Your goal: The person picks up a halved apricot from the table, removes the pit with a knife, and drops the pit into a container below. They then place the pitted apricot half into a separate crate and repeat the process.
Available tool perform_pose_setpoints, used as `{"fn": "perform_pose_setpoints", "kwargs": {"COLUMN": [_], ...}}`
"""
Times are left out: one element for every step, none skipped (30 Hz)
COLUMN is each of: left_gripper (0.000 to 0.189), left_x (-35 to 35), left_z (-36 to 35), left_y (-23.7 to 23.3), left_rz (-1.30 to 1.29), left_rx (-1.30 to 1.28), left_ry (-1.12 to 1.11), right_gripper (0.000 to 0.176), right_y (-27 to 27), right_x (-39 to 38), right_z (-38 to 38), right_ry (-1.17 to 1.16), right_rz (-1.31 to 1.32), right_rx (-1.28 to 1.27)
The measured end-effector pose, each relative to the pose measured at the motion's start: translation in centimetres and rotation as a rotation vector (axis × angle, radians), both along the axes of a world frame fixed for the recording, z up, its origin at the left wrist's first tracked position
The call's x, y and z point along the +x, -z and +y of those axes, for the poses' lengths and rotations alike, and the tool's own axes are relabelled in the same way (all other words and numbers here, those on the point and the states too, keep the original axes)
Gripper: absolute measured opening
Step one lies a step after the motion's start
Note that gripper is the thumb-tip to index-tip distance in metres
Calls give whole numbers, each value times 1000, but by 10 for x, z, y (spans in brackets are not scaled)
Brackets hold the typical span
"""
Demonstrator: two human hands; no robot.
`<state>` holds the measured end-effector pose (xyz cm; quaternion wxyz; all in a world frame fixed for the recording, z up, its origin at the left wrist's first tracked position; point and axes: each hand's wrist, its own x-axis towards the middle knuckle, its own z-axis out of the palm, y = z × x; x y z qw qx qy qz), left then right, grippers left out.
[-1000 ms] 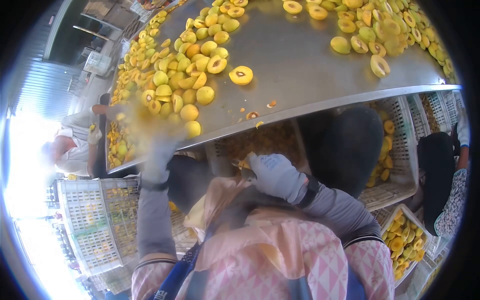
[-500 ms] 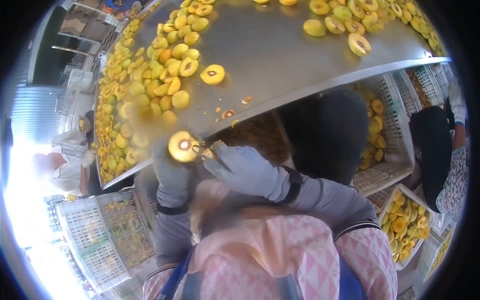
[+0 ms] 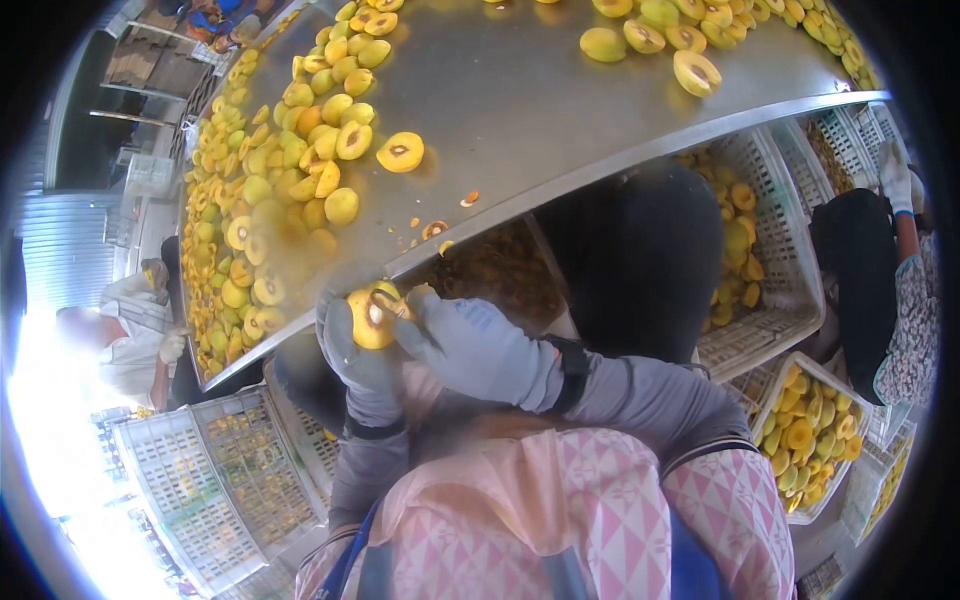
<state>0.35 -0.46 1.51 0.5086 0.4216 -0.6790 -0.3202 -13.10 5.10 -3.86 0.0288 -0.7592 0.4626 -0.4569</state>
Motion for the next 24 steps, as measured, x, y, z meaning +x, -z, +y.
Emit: {"fn": "perform_pose_setpoints", "kwargs": {"left_gripper": [18, 17, 18, 19, 23, 28, 33, 31, 30, 28, 26, 24, 22, 20, 19, 18, 17, 16, 16, 16, 17, 17, 17, 17], "left_x": [-1, -1, 0, 1, 2, 2, 2, 0, -3, -4, -5, -4, -2, -1, 0, 1, 2, 4, 3, 2, -4, -8, -9, -7], "left_z": [0, 0, -2, -3, -3, -3, -2, -1, 0, 0, 1, 0, -2, -3, -5, -4, -4, -3, -2, -1, 2, 3, 2, 1], "left_y": [2, 4, 6, 8, 9, 9, 10, 9, 6, 3, 0, -4, -7, -9, -10, -10, -7, -2, 0, 1, -2, -3, 1, 9], "left_rz": [41, 83, 26, -31, -24, -17, -11, -4, 3, -39, -82, -175, -267, -339, -410, -481, -547, -612, -555, -495, -311, -126, -72, -20], "left_rx": [15, 30, -29, -89, -72, -57, -42, -24, -7, -14, -21, -53, -84, -125, -165, -204, -262, -322, -262, -204, -27, 148, 153, 160], "left_ry": [14, 27, 31, 35, 35, 34, 33, 16, -2, -4, -6, 8, 23, 37, 51, 64, 16, -33, -57, -83, -82, -81, -58, -34], "right_gripper": [42, 43, 45, 45, 46, 46, 46, 46, 46, 46, 45, 45, 44, 44, 44, 41, 38, 35, 31, 27, 24, 23, 22, 21], "right_y": [-4, -10, -15, -13, -8, -8, -9, -12, -15, -16, -17, -18, -17, -16, -15, -14, -14, -13, -12, -11, -11, -12, -13, -14], "right_x": [-1, -5, -7, -5, -2, -1, -2, -4, -6, -7, -8, -8, -8, -8, -8, -8, -8, -8, -7, -7, -7, -6, -4, -2], "right_z": [0, 2, 2, 2, 1, 0, 1, 2, 2, 2, 2, 2, 2, 2, 2, 3, 3, 2, 2, 2, 3, 2, 2, 3], "right_ry": [6, 11, 14, 13, 10, 8, 9, 9, 9, -13, -36, -58, -85, -112, -139, -128, -118, -108, -85, -61, -37, -54, -72, -90], "right_rz": [10, 65, 120, 91, 63, 36, 54, 73, 91, 80, 68, 57, 21, -14, -49, -53, -56, -59, -73, -87, -101, -164, -229, -295], "right_rx": [-3, -24, -45, -59, -73, -88, -89, -90, -90, -63, -36, -9, 18, 45, 73, 64, 54, 42, 58, 75, 91, 175, 261, 349]}}
